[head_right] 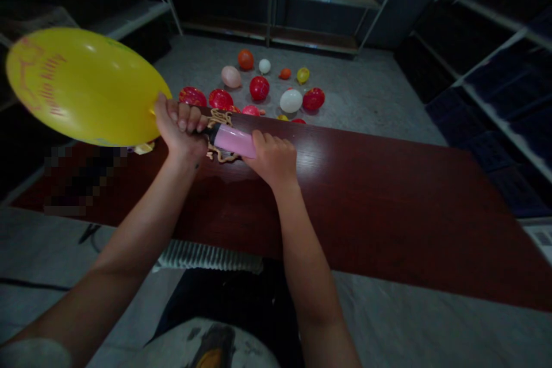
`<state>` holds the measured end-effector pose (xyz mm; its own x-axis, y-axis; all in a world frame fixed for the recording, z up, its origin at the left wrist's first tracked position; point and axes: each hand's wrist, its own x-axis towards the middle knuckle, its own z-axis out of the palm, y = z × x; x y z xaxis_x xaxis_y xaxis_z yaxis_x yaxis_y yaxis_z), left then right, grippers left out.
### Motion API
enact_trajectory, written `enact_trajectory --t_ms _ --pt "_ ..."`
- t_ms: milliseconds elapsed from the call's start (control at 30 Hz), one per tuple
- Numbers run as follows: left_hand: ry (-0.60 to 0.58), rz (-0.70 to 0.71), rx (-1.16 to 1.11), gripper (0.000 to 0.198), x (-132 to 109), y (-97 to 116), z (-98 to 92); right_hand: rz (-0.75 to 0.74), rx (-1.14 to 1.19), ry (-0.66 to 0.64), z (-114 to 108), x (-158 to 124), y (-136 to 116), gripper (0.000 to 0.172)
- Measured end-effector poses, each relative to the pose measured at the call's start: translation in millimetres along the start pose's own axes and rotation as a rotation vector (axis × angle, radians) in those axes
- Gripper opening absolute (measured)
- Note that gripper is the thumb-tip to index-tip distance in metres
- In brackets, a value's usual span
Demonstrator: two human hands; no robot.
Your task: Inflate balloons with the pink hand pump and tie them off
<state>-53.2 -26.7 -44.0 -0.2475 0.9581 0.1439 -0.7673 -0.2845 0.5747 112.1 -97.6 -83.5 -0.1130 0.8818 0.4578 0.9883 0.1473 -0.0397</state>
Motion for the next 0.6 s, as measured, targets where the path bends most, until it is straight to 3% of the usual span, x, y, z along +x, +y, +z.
enact_trajectory --t_ms 300,600 --pt "0.079 0.014 0.089 0.062 7 20 -0.8 -0.032 -0.056 0.084 9 1 12 0.041" --pt "0.149 0.103 0.136 0.065 25 40 -17.8 0.016 -0.136 0.073 13 -1 33 0.039"
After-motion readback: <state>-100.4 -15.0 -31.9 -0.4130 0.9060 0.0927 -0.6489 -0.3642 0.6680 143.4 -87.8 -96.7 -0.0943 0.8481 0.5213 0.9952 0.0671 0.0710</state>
